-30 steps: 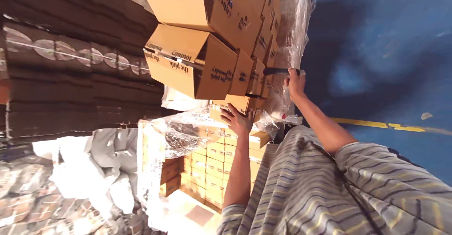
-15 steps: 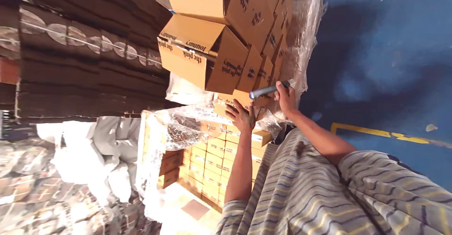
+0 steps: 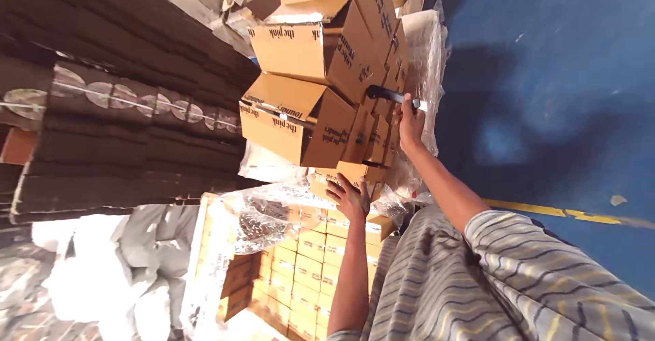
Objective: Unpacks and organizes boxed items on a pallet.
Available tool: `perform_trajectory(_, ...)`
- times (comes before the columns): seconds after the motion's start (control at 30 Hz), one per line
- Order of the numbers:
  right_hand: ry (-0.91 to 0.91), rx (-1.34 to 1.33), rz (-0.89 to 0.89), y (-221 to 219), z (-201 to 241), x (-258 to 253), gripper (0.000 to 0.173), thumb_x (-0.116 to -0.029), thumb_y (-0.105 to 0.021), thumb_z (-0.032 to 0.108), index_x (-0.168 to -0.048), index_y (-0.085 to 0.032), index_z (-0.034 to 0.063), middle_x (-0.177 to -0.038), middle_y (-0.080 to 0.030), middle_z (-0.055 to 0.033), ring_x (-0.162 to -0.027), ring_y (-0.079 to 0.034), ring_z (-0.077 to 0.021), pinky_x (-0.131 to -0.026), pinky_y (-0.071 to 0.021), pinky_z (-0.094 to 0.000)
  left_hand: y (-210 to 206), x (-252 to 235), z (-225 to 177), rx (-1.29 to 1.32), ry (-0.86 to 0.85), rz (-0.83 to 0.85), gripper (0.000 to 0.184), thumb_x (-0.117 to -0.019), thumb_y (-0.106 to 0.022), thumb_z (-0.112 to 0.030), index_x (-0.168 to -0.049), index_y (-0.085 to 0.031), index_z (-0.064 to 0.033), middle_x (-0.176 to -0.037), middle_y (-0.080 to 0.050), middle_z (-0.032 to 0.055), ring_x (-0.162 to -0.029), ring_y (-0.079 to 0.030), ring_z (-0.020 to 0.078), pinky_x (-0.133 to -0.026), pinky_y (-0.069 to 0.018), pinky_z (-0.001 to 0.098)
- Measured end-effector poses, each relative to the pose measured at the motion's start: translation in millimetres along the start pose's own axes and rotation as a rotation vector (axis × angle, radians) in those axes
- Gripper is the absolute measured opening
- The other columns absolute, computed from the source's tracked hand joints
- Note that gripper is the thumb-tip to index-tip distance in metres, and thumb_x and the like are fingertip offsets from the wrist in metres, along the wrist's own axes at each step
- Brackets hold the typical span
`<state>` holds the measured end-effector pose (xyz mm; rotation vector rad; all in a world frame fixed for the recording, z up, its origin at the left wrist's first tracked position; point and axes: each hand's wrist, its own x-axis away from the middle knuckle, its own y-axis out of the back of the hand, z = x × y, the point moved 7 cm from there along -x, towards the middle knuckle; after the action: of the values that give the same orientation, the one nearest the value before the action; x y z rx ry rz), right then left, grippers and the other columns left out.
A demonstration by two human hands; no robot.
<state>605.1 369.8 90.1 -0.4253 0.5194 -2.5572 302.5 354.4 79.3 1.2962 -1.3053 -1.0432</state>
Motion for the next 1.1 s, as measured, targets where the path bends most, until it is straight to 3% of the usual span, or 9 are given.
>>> perform_trajectory(0.17, -0.047, 0.095, 0.058, 1.6, -2.8, 10.9, 0.053, -0.1076, -0.041, 0.057, -0.11, -0.06, 0.008, -0.072, -0.057, -0.0021, -0.055, -0.052, -0.0127, -0.054, -0.0494, -0.0298, -1.5, 1.2, -1.1, -0.005, -0.008, -0.019, 0.092, -0.0944, -0.041, -0.075, -0.165, -0.022, -0.0187, -0.169, -0.005, 0.0291, -0.151, -0.014, 0.0576, -0.102, -0.0384, 0.0765)
perform_trajectory(0.3, 0.0, 0.061, -0.137, 2.4, 11.1, -28.6, 0.055, -0.111, -0.037, 0.048, -0.097, -0.063, 0.0017, -0.073, -0.061, -0.0037, -0.057, -0.055, -0.0126, -0.056, -0.0514, -0.032, -2.2, 0.4, -0.6, -0.008, -0.014, -0.032, 0.092, -0.0941, -0.042, -0.074, -0.164, -0.023, -0.0183, -0.168, -0.005, 0.0299, -0.15, -0.015, 0.0586, -0.1, -0.0392, 0.077)
perform_trajectory(0.4, -0.013, 0.066, -0.165, -13.3, 21.4, -75.6, 0.051, -0.1118, -0.04, 0.042, -0.124, -0.061, -0.0021, -0.094, -0.067, -0.0111, -0.071, -0.061, -0.0169, -0.068, -0.0542, -0.0358, -2.2, 1.2, 0.1, -0.013, -0.017, -0.043, 0.091, -0.0941, -0.04, -0.075, -0.164, -0.025, -0.0189, -0.168, -0.007, 0.0294, -0.15, -0.017, 0.0583, -0.099, -0.0401, 0.0769)
perform_trajectory(0.47, -0.061, 0.153, -0.1, -27.6, 21.4, -101.0, 0.051, -0.1104, -0.043, 0.044, -0.131, -0.062, 0.0015, -0.107, -0.069, -0.014, -0.085, -0.065, -0.0217, -0.08, -0.055, -0.0409, -1.9, 1.8, -0.9, -0.002, -0.015, -0.032, 0.091, -0.0944, -0.039, -0.075, -0.164, -0.024, -0.0192, -0.168, -0.006, 0.029, -0.15, -0.015, 0.058, -0.1, -0.0393, 0.0772)
perform_trajectory(0.6, -0.007, 0.103, -0.129, -39.2, 45.1, -102.9, 0.05, -0.1104, -0.043, 0.044, -0.116, -0.066, -0.0002, -0.096, -0.069, -0.0117, -0.075, -0.064, -0.0194, -0.073, -0.0553, -0.0393, -1.1, 1.0, -1.5, -0.014, -0.013, -0.037, 0.091, -0.0945, -0.041, -0.074, -0.164, -0.024, -0.0187, -0.168, -0.006, 0.0291, -0.15, -0.017, 0.0577, -0.1, -0.04, 0.0764)
perform_trajectory(0.73, 0.211, -0.041, -0.098, -42.5, 83.3, -82.2, 0.043, -0.1122, -0.042, 0.033, -0.122, -0.062, -0.0029, -0.087, -0.066, -0.007, -0.059, -0.056, -0.0113, -0.058, -0.0519, -0.03, -0.7, 1.8, -1.7, -0.019, 0.0, -0.022, 0.093, -0.094, -0.039, -0.077, -0.165, -0.021, -0.0197, -0.169, -0.005, 0.0281, -0.151, -0.015, 0.0563, -0.103, -0.0373, 0.0766)
perform_trajectory(0.83, 0.246, 0.019, 0.059, -48.0, 95.2, -65.1, 0.039, -0.1118, -0.043, 0.031, -0.109, -0.065, -0.0014, -0.082, -0.066, -0.0045, -0.06, -0.058, -0.0106, -0.06, -0.0535, -0.0297, -0.4, 2.8, -0.6, -0.011, 0.023, -0.01, 0.093, -0.0929, -0.04, -0.077, -0.165, -0.022, -0.0215, -0.17, -0.005, 0.0257, -0.152, -0.013, 0.0546, -0.104, -0.0367, 0.0761)
perform_trajectory(0.97, 0.391, -0.001, -0.07, -23.6, 107.3, -5.8, 0.046, -0.1133, -0.033, 0.029, -0.086, -0.062, 0.0051, -0.071, -0.059, 0.0026, -0.057, -0.055, -0.0057, -0.058, -0.0506, -0.0259, -1.4, 1.4, -0.7, -0.038, 0.022, -0.021, 0.092, -0.0932, -0.037, -0.078, -0.165, -0.023, -0.0215, -0.17, -0.006, 0.0259, -0.152, -0.015, 0.0541, -0.104, -0.0381, 0.0743)
perform_trajectory(1.1, 0.301, 0.097, 0.193, -25.5, 90.0, 30.7, 0.042, -0.1122, -0.041, 0.03, -0.095, -0.069, 0.0041, -0.08, -0.067, 0.0009, -0.063, -0.059, -0.0055, -0.062, -0.0528, -0.0259, -2.7, 1.3, -0.4, -0.031, 0.013, -0.025, 0.091, -0.0933, -0.035, -0.078, -0.165, -0.023, -0.0223, -0.169, -0.007, 0.0263, -0.152, -0.016, 0.0542, -0.103, -0.0393, 0.074)
